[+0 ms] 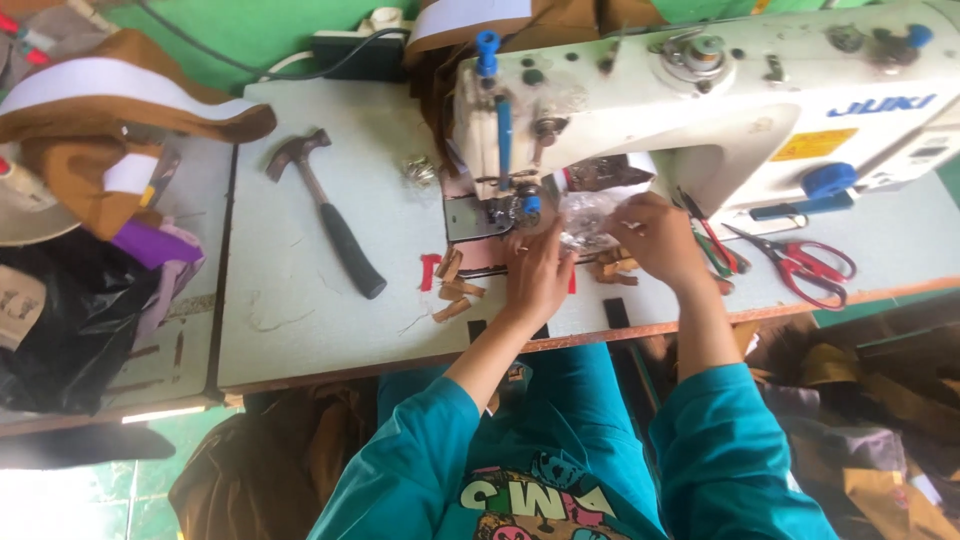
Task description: Trimming excess fabric, hammering seams, and organizing garment components at a sewing workstation.
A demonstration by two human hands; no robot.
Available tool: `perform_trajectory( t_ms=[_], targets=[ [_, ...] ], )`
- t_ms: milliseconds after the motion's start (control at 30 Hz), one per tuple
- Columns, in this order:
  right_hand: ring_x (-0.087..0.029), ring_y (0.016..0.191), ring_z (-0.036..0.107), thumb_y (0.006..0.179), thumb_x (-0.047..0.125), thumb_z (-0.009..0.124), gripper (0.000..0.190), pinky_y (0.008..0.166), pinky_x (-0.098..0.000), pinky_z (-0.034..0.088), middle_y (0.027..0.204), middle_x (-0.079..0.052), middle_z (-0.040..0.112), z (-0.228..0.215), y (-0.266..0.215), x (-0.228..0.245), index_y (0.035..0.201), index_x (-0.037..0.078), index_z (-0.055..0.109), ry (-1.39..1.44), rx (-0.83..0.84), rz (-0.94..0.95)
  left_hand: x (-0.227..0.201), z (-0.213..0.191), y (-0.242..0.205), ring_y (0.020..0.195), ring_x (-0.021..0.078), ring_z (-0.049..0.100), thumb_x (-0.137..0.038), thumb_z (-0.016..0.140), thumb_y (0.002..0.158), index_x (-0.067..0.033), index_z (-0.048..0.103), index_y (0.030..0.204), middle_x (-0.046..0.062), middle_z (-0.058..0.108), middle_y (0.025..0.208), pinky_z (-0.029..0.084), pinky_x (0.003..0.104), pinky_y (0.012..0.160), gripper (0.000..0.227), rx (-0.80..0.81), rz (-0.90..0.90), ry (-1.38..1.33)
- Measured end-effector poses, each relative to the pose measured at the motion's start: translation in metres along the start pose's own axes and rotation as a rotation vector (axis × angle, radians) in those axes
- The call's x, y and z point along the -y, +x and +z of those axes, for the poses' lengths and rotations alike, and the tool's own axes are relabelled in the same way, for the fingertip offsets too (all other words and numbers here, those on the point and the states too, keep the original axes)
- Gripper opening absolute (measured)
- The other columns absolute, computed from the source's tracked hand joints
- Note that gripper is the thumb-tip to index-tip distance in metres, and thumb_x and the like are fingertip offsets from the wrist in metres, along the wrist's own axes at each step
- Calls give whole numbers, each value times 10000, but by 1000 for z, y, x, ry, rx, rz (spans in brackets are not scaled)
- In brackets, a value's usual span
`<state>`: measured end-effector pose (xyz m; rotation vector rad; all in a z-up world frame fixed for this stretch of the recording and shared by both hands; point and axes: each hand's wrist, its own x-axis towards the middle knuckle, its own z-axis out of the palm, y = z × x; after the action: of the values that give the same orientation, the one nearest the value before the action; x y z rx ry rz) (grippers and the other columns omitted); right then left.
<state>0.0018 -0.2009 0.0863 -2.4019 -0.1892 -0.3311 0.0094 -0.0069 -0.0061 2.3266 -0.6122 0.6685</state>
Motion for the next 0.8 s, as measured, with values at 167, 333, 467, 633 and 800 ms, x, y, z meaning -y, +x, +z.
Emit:
perform_trajectory(
  t_ms=[167, 333, 467, 633, 800],
  targets=[
    [-381, 837, 741, 896, 202, 812, 155, 657, -420, 624, 1080, -167, 724, 32, -6, -35, 1014, 101, 814, -109, -136, 22, 10, 22, -8, 1163, 459, 634, -153, 802, 776, -58, 473, 1474, 239, 561, 1427, 490, 606, 946, 777, 32, -25, -58],
    [-404, 824, 739, 821, 143, 813, 338, 662, -473, 627, 1190, -190, 672, 11, -23, -16, 1155, 144, 768, -11, -161, -48, -23, -18, 0, 1162, 235, 524, -169, 641, 843, -171, 634, 1307, 53, 538, 1333, 323, 462, 1046, 465, -266, 266, 76],
    [-466, 951, 715, 785, 126, 829, 448, 730, -499, 614, 1217, -199, 642, -20, -59, -10, 1223, 145, 740, -26, -291, -104, -66, -5, -6, 1138, 233, 529, -187, 641, 866, -235, 682, 1271, 32, 579, 1323, 333, 493, 1058, 411, -301, 459, -41],
    [-335, 823, 733, 911, 167, 793, 239, 685, -417, 607, 1121, -114, 700, -86, -156, -58, 1148, 147, 765, -180, -584, 88, -101, 26, -8, 1114, 364, 582, -307, 631, 947, -158, 713, 1191, 130, 622, 1234, 418, 564, 993, 297, -128, 714, -242],
    [-363, 1104, 691, 896, 288, 762, 216, 893, -470, 588, 1178, -83, 686, -92, -359, -249, 1093, 200, 777, -639, -553, 659, -112, 27, -1, 1161, 331, 553, -269, 617, 967, -141, 703, 1111, 121, 629, 1239, 372, 531, 998, 210, -55, 743, -156]
  ],
)
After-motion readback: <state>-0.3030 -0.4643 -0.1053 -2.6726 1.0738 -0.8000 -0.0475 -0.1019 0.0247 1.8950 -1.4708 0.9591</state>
